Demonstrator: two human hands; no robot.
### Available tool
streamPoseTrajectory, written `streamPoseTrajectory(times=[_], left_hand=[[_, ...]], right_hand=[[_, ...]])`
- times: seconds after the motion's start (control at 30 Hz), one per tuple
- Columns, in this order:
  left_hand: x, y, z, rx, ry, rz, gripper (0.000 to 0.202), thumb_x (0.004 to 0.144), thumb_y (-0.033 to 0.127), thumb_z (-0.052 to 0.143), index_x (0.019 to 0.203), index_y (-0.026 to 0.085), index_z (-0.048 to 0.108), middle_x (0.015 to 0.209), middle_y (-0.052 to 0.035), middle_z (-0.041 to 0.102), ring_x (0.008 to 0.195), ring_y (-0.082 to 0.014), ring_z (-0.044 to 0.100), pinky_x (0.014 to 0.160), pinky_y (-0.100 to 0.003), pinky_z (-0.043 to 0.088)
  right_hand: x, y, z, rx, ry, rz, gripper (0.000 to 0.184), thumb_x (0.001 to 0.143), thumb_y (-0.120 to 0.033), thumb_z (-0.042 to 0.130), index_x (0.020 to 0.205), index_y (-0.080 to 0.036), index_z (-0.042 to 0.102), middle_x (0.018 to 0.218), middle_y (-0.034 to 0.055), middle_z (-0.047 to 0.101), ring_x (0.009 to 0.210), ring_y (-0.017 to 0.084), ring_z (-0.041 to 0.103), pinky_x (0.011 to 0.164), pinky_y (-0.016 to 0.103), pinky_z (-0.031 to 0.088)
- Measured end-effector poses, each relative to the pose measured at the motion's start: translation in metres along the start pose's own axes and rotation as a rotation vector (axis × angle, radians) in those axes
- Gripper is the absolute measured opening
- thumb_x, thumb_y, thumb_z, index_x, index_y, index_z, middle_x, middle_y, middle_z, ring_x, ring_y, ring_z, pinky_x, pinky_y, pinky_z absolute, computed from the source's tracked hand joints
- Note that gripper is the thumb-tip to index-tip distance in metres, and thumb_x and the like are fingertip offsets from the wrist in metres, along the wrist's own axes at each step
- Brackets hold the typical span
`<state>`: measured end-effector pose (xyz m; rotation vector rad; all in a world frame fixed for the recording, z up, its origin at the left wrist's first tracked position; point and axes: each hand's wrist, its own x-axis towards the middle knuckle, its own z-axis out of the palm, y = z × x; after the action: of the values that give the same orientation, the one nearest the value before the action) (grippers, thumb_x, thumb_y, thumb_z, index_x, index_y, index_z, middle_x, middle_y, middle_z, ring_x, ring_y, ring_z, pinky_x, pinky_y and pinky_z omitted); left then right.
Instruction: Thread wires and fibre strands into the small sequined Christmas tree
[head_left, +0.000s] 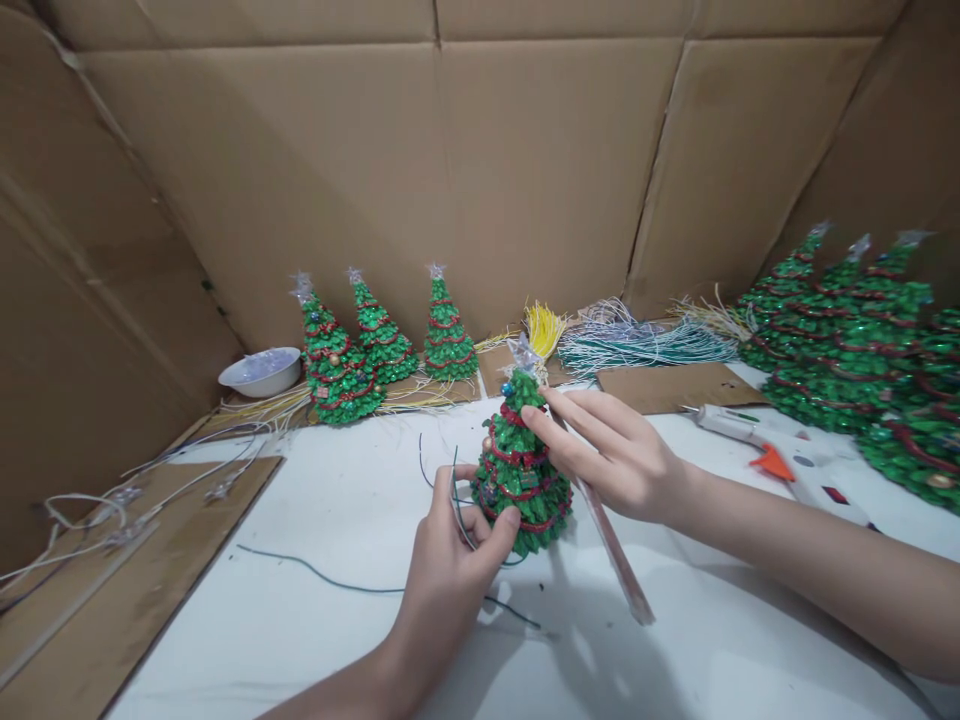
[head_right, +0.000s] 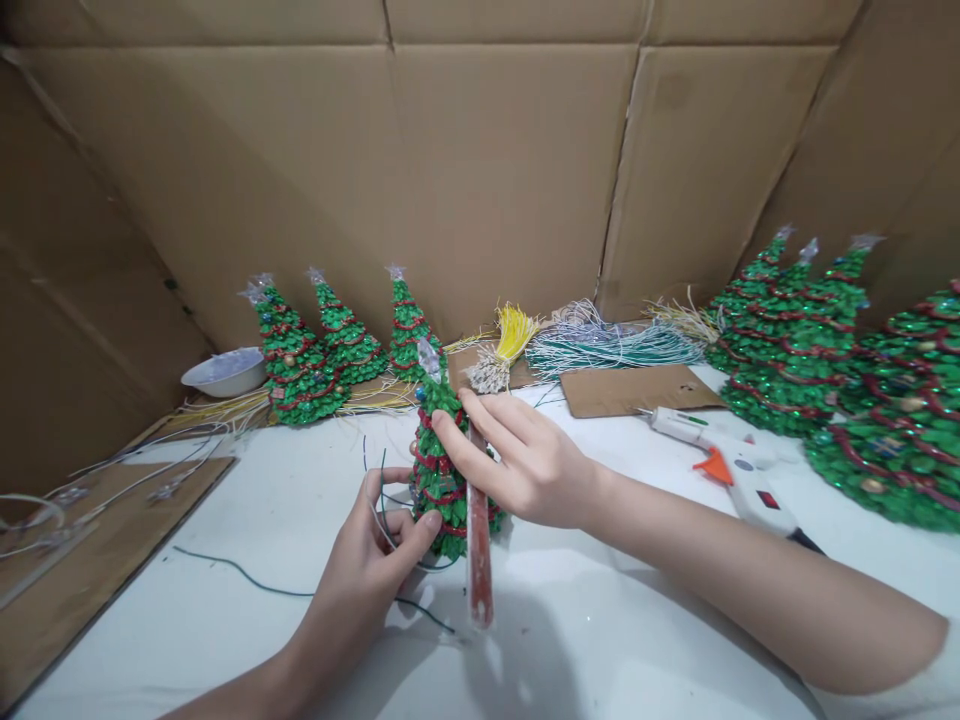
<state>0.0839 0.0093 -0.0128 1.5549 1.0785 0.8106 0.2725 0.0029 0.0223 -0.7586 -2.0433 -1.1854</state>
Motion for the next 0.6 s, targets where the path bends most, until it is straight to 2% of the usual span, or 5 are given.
streamPoseTrajectory(times=[0.3, 0.6], left_hand=[[-0.0001, -0.0019, -0.0004, 0.025, 0.011, 0.017, 0.034, 0.077, 0.038, 0.056, 0.101, 0.024, 0.035, 0.045, 0.0124, 0.039, 0.041, -0.0051, 0.038, 0.043, -0.013, 0.032], [-0.0010, -0.0018, -0.0006, 0.037, 0.016, 0.018, 0.033, 0.077, 0.037, 0.056, 0.099, 0.024, 0.036, 0.046, 0.0128, 0.039, 0.041, -0.0045, 0.036, 0.045, -0.014, 0.033]], right_hand=[[0.0011, -0.0025, -0.0016, 0.023, -0.017, 0.006, 0.024, 0.084, -0.008, 0.044, 0.105, 0.002, 0.052, 0.092, 0.0267, 0.065, 0.093, 0.029, 0.061, 0.068, 0.039, 0.055], [0.0012, -0.0044, -0.0017, 0.021, -0.023, 0.039, 0.025, 0.085, -0.009, 0.044, 0.108, -0.002, 0.051, 0.091, 0.0226, 0.066, 0.091, 0.026, 0.061, 0.068, 0.038, 0.055]])
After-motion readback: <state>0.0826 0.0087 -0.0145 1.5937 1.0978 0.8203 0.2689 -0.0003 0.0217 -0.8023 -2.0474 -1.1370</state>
